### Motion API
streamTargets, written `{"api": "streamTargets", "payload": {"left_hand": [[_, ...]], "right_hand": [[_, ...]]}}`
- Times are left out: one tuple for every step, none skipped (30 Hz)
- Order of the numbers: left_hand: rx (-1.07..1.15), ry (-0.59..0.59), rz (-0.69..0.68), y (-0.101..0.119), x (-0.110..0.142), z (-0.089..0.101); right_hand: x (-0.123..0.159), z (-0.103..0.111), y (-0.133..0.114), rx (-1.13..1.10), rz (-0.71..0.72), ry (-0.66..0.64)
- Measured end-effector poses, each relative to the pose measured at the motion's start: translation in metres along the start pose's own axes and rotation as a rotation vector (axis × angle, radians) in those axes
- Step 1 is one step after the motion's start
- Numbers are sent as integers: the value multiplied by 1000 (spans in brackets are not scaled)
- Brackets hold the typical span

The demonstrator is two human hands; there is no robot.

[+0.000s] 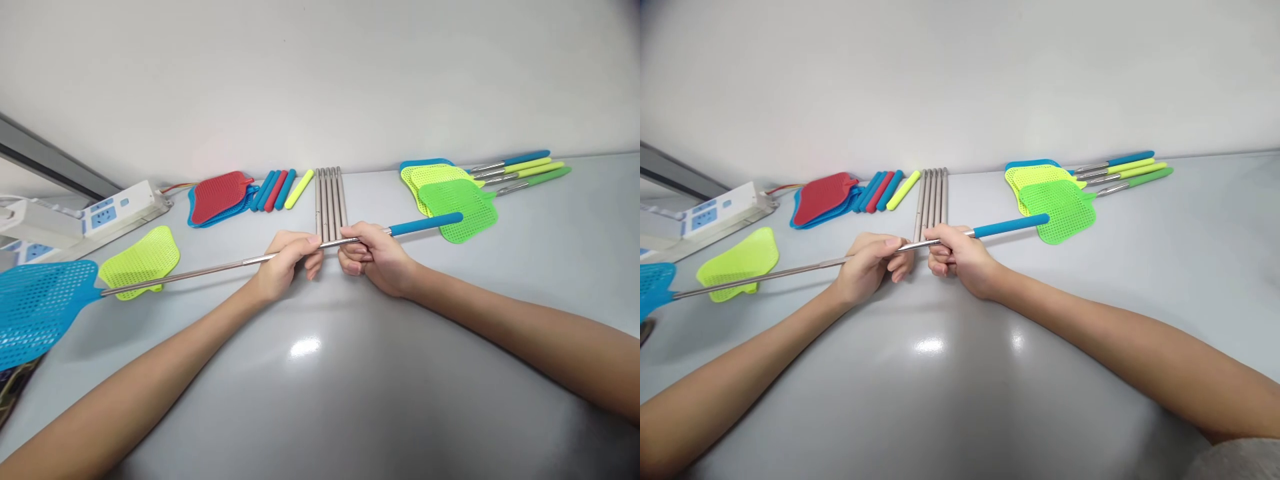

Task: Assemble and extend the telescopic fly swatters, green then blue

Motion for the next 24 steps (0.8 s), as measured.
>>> {"api": "streamTargets", "payload": {"left_hand": [[8, 3, -6, 0, 0, 0], [12, 5, -12, 0, 0, -1], [13, 8, -15, 0, 0, -1], [14, 11, -14, 0, 0, -1], [19, 17, -11, 0, 0, -1], [29, 24, -9, 0, 0, 0], [40, 31, -8, -1, 0, 0], [53, 40, -8, -1, 1, 0], [65, 48, -9, 0, 1, -1], [78, 57, -12, 0, 1, -1], [90, 67, -15, 0, 2, -1], [103, 76, -20, 0, 2, -2], [116, 85, -25, 1, 2, -2], [129, 94, -33, 1, 2, -2], [138, 101, -41, 2, 2, -3], [143, 106, -49, 2, 2, -3], [145, 111, -55, 3, 2, -3], [146, 114, -59, 3, 2, -3], [144, 115, -62, 3, 2, -3], [141, 115, -62, 4, 2, -3], [139, 116, -61, 4, 2, -3], [135, 117, -59, 4, 3, -2], [130, 119, -57, 4, 3, -2], [126, 122, -54, 4, 3, -2]], "right_hand": [[0, 0, 0, -8, -9, 10], [0, 0, 1, -18, -17, 15], [0, 0, 1, -31, -22, 18], [0, 0, 1, -43, -24, 19], [0, 0, 0, -54, -23, 20], [0, 0, 0, -65, -18, 20], [0, 0, 0, -74, -14, 18], [0, 0, 0, -81, -11, 15], [0, 0, 0, -87, -10, 12], [1, -1, 0, -92, -12, 9], [1, -1, 0, -97, -15, 7], [1, -1, 0, -103, -18, 8], [2, -1, 0, -108, -19, 10], [2, -2, -1, -112, -20, 14], [3, -2, -1, -117, -20, 16], [3, -2, -1, -121, -20, 17], [3, -2, -1, -123, -20, 17], [3, -2, -2, -125, -20, 17], [3, -2, -2, -127, -18, 16], [3, -2, -2, -132, -14, 18], [3, -2, -2, -136, -9, 19], [3, -1, -2, -141, -4, 20], [3, -1, -2, -147, -1, 23], [3, -1, -2, -152, 2, 28]]}}
Point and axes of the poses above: each hand's wrist, its own x-axis away from the middle knuckle, its own z-axis out of the back of the hand, y = z × x, the point moved 6 cm from there along -x, towards the middle knuckle, and after that the axes turned 4 degrees about x, right-handed, at the moved point
